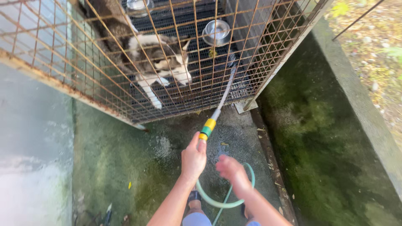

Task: The person connects a hose to a water source and sprays water to clean a bike and then a dog cage, then walks through a house to a laundry area to adjust a water valve.

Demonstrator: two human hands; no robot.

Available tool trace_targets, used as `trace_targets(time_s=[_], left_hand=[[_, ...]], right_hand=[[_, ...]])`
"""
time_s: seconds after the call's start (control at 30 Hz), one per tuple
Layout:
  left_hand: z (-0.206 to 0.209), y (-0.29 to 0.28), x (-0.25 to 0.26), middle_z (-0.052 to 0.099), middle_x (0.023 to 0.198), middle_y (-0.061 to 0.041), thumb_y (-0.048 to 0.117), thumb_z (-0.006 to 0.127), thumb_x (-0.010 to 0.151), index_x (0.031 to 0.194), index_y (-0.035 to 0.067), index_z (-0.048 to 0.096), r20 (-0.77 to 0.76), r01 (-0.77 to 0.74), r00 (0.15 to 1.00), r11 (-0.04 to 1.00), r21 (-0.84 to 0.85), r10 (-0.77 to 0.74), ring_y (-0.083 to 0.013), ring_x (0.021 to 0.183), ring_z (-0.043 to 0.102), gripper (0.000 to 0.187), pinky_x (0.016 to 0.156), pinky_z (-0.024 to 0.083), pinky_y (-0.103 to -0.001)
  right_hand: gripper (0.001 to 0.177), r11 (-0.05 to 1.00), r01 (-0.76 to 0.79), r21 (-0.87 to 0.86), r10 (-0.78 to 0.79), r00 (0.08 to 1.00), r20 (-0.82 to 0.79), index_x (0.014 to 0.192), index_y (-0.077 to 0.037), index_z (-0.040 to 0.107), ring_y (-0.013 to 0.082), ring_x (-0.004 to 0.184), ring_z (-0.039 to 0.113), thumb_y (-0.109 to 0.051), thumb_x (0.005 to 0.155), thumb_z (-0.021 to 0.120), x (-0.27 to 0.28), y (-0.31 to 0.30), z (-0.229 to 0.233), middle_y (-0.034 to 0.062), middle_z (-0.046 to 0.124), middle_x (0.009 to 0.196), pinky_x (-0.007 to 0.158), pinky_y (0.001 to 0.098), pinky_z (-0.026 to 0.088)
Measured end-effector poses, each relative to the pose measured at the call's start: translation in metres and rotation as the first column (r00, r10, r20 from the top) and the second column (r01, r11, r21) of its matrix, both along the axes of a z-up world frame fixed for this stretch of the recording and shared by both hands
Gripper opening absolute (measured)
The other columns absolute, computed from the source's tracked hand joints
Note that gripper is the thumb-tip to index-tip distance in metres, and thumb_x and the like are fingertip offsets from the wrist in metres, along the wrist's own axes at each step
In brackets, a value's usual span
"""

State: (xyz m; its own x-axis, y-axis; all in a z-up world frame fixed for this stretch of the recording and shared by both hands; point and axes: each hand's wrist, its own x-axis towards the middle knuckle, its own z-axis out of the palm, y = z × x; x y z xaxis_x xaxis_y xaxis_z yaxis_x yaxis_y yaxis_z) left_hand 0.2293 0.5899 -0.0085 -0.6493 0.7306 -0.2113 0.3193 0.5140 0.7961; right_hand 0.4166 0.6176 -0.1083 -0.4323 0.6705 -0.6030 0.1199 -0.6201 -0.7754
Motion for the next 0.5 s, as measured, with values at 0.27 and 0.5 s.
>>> trace_targets(time_s=[0.27,0.5], left_hand=[[0.075,-0.012,0.168,0.069,0.072,-0.024,0.025,0.062,0.095,0.137,0.012,0.060,-0.014,0.227,0.974,0.974,0.014,-0.226,-0.0427,0.068,0.070,0.045,0.060,0.053,-0.054],[0.069,-0.014,0.237,0.070,0.072,-0.022,0.022,0.060,0.097,0.142,0.008,0.055,-0.029,0.157,0.987,0.986,0.060,-0.156,-0.0419,0.067,0.070,0.047,0.060,0.054,-0.054]], right_hand=[[0.022,0.925,0.331,-0.186,-0.352,0.931,-0.094,0.100,-0.006,0.061,0.0204,0.070,0.063,-0.026,0.106,0.056,0.088,0.259,-0.106,0.0057,0.063,0.080,0.063,0.0355,0.053],[0.029,0.982,0.186,-0.011,-0.183,0.974,0.132,0.087,-0.011,0.061,0.0088,0.053,0.045,-0.032,0.107,0.054,0.090,0.300,-0.092,-0.0038,0.051,0.064,0.045,0.0264,0.040]])
